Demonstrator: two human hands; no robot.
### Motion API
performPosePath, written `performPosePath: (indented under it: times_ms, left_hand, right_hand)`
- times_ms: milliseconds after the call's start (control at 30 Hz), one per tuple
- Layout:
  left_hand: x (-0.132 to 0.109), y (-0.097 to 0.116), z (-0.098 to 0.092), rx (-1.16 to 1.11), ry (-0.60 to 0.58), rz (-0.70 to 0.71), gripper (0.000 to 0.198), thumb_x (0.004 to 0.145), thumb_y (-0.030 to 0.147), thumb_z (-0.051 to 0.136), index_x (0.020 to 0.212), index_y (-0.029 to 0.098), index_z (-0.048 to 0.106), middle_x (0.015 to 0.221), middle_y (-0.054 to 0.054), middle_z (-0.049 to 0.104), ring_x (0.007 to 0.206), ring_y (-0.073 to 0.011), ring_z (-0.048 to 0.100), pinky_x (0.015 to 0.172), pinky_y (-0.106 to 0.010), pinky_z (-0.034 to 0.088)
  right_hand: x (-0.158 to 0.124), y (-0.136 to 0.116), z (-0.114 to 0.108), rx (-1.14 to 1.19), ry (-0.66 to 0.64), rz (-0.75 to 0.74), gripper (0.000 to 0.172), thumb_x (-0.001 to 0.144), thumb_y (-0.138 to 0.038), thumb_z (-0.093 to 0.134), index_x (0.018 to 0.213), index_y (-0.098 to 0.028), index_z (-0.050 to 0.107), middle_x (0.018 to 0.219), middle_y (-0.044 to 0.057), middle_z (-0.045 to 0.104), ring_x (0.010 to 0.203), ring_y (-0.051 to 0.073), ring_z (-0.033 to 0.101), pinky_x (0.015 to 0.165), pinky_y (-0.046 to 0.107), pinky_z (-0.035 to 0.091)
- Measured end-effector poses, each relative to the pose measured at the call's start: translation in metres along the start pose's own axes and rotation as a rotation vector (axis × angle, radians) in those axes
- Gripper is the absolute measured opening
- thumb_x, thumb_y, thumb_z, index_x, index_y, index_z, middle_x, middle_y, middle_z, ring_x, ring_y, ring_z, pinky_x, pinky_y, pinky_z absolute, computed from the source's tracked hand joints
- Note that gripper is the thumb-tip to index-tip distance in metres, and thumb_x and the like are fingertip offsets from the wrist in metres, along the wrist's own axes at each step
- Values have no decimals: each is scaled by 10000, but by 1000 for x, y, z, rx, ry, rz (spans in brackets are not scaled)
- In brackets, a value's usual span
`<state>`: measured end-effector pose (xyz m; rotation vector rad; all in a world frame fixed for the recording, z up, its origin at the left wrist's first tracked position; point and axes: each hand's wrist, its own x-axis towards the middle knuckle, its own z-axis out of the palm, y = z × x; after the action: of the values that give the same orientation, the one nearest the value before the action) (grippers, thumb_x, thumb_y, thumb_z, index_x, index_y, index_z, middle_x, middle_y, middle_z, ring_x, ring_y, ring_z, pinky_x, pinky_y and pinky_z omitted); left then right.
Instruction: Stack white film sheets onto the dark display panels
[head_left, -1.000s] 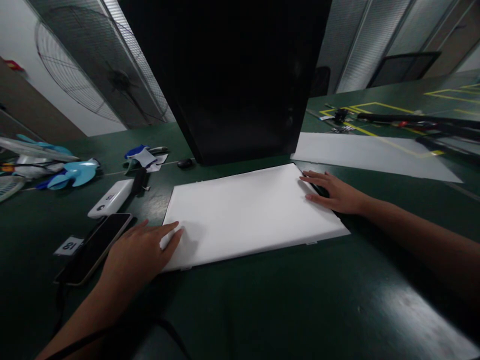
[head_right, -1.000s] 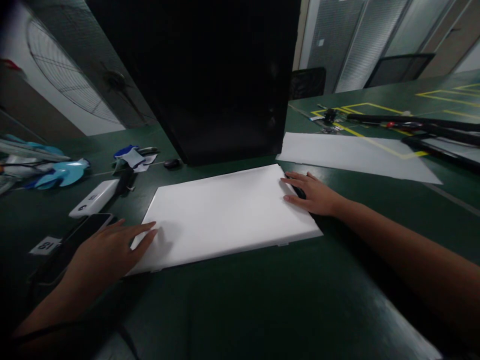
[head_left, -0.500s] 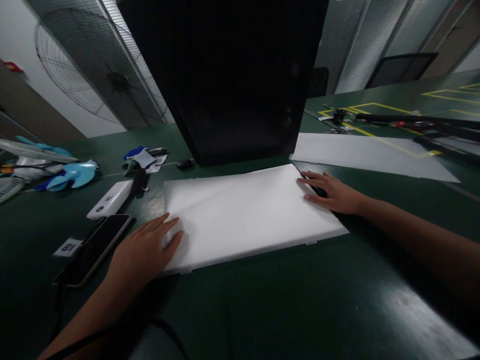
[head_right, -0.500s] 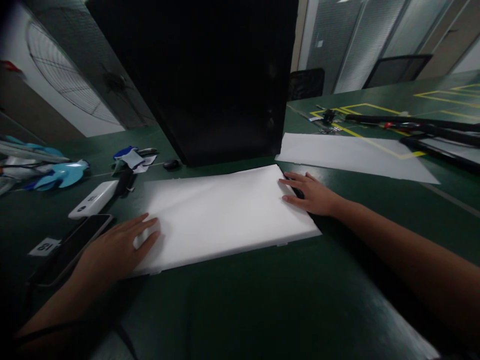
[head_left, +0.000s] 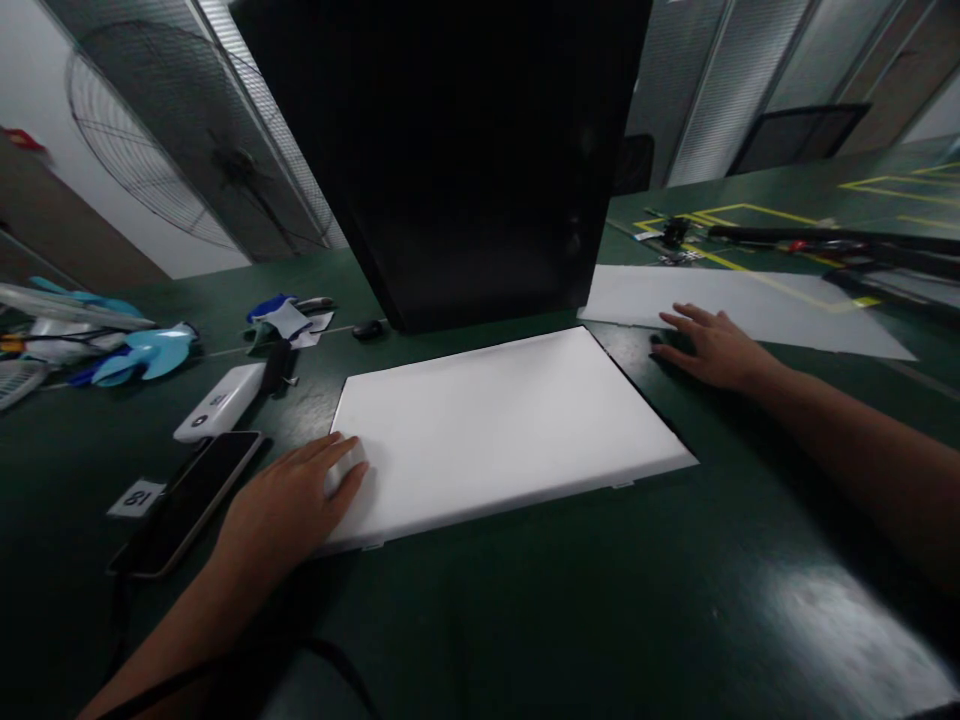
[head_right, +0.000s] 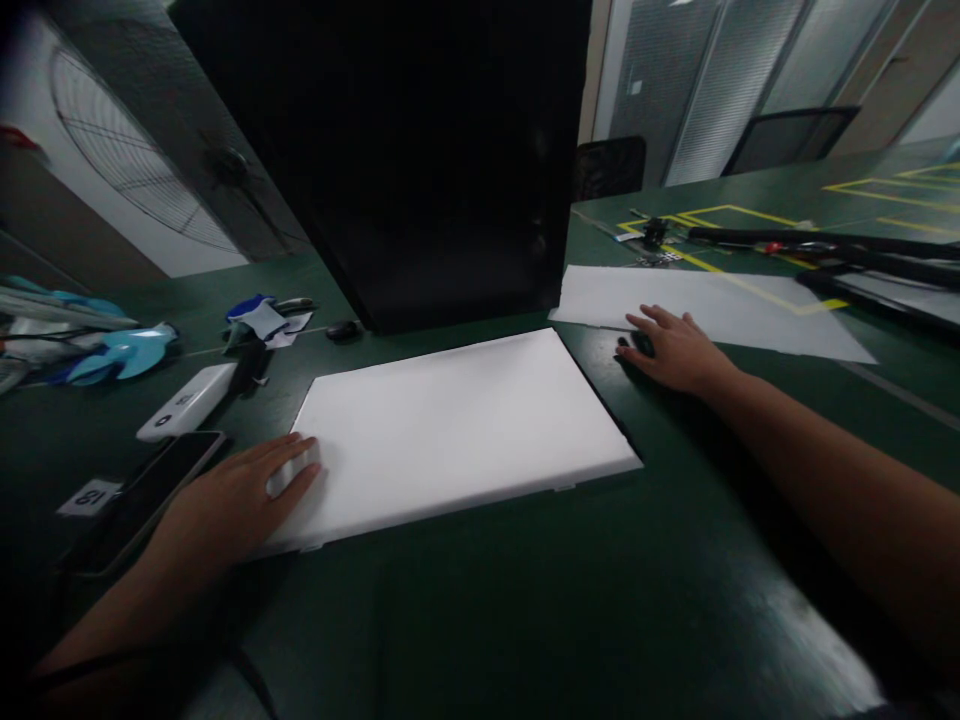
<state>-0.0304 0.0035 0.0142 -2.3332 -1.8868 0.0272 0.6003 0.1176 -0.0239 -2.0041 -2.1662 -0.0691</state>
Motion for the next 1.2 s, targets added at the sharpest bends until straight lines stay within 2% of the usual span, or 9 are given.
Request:
performPosePath:
  times_ms: [167, 267, 400, 633, 733, 833, 967, 1100, 1200]
  left_hand:
    - [0, 4, -3, -12, -10, -19, 668, 1072, 557, 337, 1450, 149, 705, 1539, -193, 665, 1362, -415, 684, 1126, -616, 562]
    - [0, 4, -2, -16, -23, -44, 665, 1070, 567, 331, 1470, 180, 695, 1556, -181, 654, 1349, -420, 691, 1098, -611, 577]
    - [0, 4, 0, -16, -35, -49, 685, 1077, 564, 318, 1519, 164, 655, 1572, -206, 629, 1348, -425, 687, 1116, -616, 557]
    - [0, 0, 4, -22, -3, -22, 664, 1085, 553, 326, 1526, 175, 647, 1570, -210, 621, 1316, -421, 700, 1085, -602, 571]
    - [1, -2, 6, -7, 1, -12, 643, 1095, 548, 323, 1523, 192, 646, 1560, -196, 631, 1322, -391, 698, 1102, -566, 564]
    - [1, -3, 7, -13, -1, -7, 638, 1100, 543, 333, 1531, 182, 635, 1574, -206, 616, 1315, -394, 698, 1093, -580, 567]
    - [2, -4, 11, -7, -13, -27, 629, 1098, 528, 330, 1541, 192, 625, 1586, -189, 605, 1344, -390, 677, 1111, -586, 558]
    - [2, -1, 11, 16, -21, -50, 632, 1099, 537, 318, 1547, 206, 618, 1606, -171, 590, 1385, -369, 654, 1151, -555, 540]
    - [3, 2, 7, 21, -58, -79, 665, 1098, 550, 280, 1567, 204, 601, 1629, -168, 567, 1406, -382, 639, 1125, -570, 561]
  right_hand:
    - [2, 21, 0, -37, -97, 158, 902, 1065, -720, 258, 1692, -84, 387, 1739, 286, 306, 1596, 467, 345, 1260, 745, 274]
    - [0, 14, -4, -91, -111, 190, 918, 1042, -776, 226, 1661, -138, 458, 1707, 269, 384, 1535, 496, 423, 1226, 764, 296]
    - [-5, 3, -12, -176, -93, 226, 976, 1001, -846, 215, 1562, -131, 570, 1577, 326, 505, 1406, 536, 525, 1151, 753, 368]
    - [-9, -6, -22, -261, -82, 257, 1052, 956, -927, 162, 1396, -130, 688, 1376, 352, 598, 1279, 521, 589, 983, 680, 491]
    - [-9, -8, -24, -265, -87, 246, 941, 1021, -831, 178, 1357, -132, 712, 1346, 341, 610, 1253, 496, 603, 955, 646, 509]
    - [-9, -8, -27, -255, -95, 257, 717, 1100, -590, 219, 1383, -141, 700, 1334, 312, 636, 1201, 437, 642, 926, 575, 532]
    - [-11, -8, -35, -249, -88, 309, 538, 1055, -324, 345, 1444, -151, 674, 1361, 280, 662, 1157, 400, 668, 916, 533, 526]
    - [-13, -14, -43, -226, -45, 403, 526, 1037, -318, 372, 1437, -191, 689, 1311, 257, 697, 1062, 366, 689, 880, 491, 499]
    - [-14, -23, -45, -203, 5, 429, 547, 1053, -420, 362, 1341, -126, 721, 1221, 275, 712, 995, 346, 675, 834, 449, 471]
